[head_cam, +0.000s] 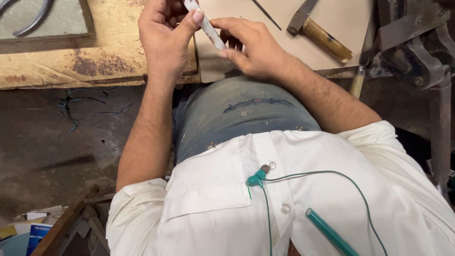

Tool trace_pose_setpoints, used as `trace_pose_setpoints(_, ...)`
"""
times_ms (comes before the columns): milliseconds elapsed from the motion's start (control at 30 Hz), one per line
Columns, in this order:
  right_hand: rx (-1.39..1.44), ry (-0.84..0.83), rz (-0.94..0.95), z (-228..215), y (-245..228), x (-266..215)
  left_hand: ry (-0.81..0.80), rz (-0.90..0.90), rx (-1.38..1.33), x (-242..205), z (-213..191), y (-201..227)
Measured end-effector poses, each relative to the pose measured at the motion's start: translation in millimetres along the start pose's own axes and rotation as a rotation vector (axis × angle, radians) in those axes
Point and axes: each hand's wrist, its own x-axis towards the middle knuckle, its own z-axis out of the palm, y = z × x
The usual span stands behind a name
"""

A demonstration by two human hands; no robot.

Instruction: The person uses a manual press to bend a metal strip into a U-shape, then uses pliers to refine the bend. They inspect the piece and place it into a wooden jig alongside other similar parts.

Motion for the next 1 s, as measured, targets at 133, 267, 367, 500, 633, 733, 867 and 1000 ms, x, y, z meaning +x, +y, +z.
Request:
trace_pose_setpoints(133,0.06,-0.101,0.094,8,26,0,0.051,-0.085,-0.061,0,-6,-12)
trace_pose_setpoints(267,0.115,-0.137,0.205,19,44,-2,0.106,-0.131,-0.075,-2,-13,-26)
trace_pose_setpoints(367,0.102,-0.161,0.2,21,45,-2,0.086,-0.104,-0.077,-3,-19,-34)
trace_pose_setpoints(500,0.064,-0.173,0.179,21,42,2,0.084,-0.056,-0.063,-3,-23,-41)
trace_pose_setpoints(633,0.012,-0.192,0.141,21,37,3,0.079,-0.029,-0.03,-3,-24,-43)
trace_pose_setpoints(733,0.002,-0.186,0.12,18,32,5,0.081,-0.004,0.028,-3,-21,-42)
trace_pose_setpoints(867,-0.03,-0.178,0.138,7,14,3,0.067,0.031,-0.006,-5,-15,-28)
trace_pose_setpoints(1000,-0.125,-0.134,0.003,-6,-9,1,0.044,0.059,-0.027,-3,-8,-8)
